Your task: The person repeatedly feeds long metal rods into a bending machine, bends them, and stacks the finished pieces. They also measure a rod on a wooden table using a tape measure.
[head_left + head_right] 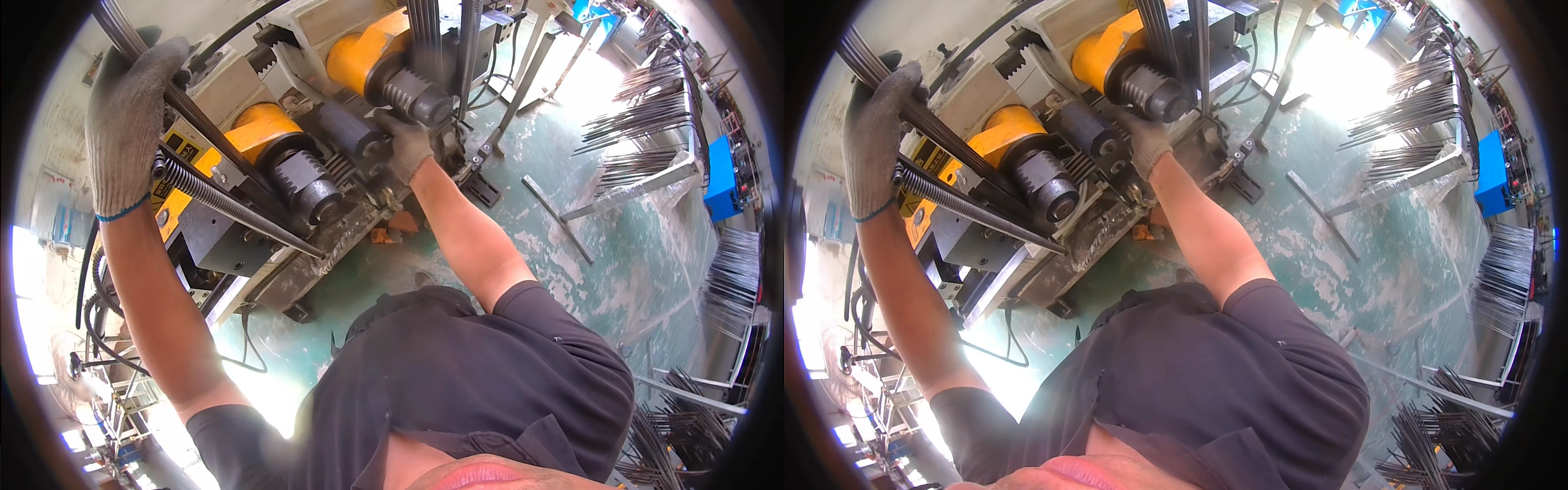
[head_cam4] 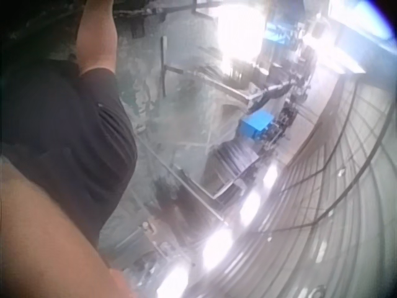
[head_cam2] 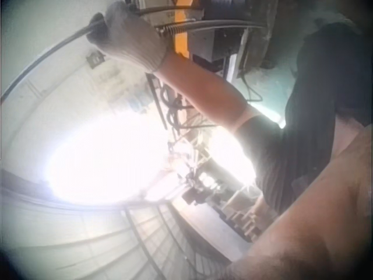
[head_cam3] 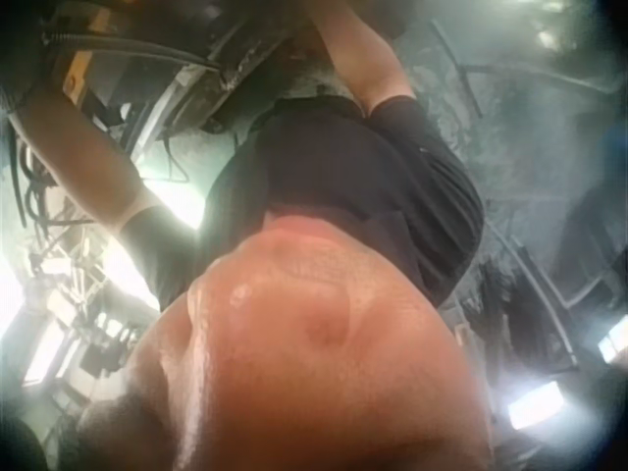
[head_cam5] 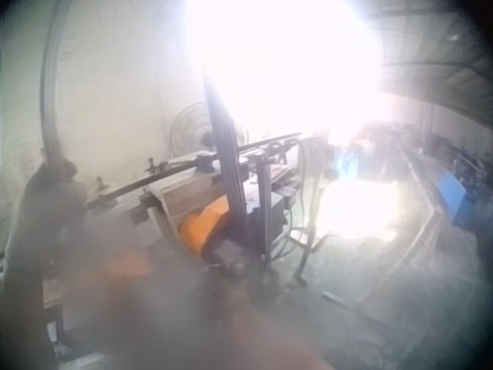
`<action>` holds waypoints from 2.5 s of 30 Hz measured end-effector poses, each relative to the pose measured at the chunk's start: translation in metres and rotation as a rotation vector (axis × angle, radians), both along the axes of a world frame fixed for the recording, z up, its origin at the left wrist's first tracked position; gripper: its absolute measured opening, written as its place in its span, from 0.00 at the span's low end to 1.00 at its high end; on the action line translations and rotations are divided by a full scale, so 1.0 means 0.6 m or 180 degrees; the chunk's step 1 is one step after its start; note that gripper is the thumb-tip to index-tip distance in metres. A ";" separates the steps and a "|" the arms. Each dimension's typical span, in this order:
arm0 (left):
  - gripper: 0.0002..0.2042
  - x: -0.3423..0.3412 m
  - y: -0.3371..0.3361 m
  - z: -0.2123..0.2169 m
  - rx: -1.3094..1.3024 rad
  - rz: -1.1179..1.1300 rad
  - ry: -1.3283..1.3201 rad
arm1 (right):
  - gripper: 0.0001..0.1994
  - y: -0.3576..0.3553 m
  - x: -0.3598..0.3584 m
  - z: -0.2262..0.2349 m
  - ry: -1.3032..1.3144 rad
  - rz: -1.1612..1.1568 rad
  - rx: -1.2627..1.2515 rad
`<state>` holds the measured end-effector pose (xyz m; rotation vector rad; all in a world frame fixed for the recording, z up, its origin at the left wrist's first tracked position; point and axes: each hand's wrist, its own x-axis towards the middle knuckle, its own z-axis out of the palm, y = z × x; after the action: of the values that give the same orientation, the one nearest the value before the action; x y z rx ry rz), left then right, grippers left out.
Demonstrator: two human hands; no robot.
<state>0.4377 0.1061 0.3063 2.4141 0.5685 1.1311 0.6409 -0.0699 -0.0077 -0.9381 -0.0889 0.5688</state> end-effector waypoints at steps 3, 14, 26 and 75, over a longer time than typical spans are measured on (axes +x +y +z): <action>0.32 0.001 0.000 0.000 -0.0025 0.0041 0.0015 | 0.13 -0.003 -0.007 0.014 0.0028 -0.0058 -0.0005; 0.33 -0.002 -0.002 0.003 -0.0074 0.0120 0.0060 | 0.15 -0.001 0.005 -0.002 0.0181 0.0011 0.0071; 0.17 -0.004 -0.017 0.079 0.0835 0.0409 0.0165 | 0.10 0.009 0.011 -0.015 0.0032 0.0055 0.0210; 0.20 -0.082 0.000 0.043 0.0506 0.0646 0.0900 | 0.11 0.001 0.048 -0.104 0.0354 0.0533 0.0231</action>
<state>0.3886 0.1061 0.3323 2.7276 0.8593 0.9472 0.6694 -0.0693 -0.0700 -0.8316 -0.0882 0.7667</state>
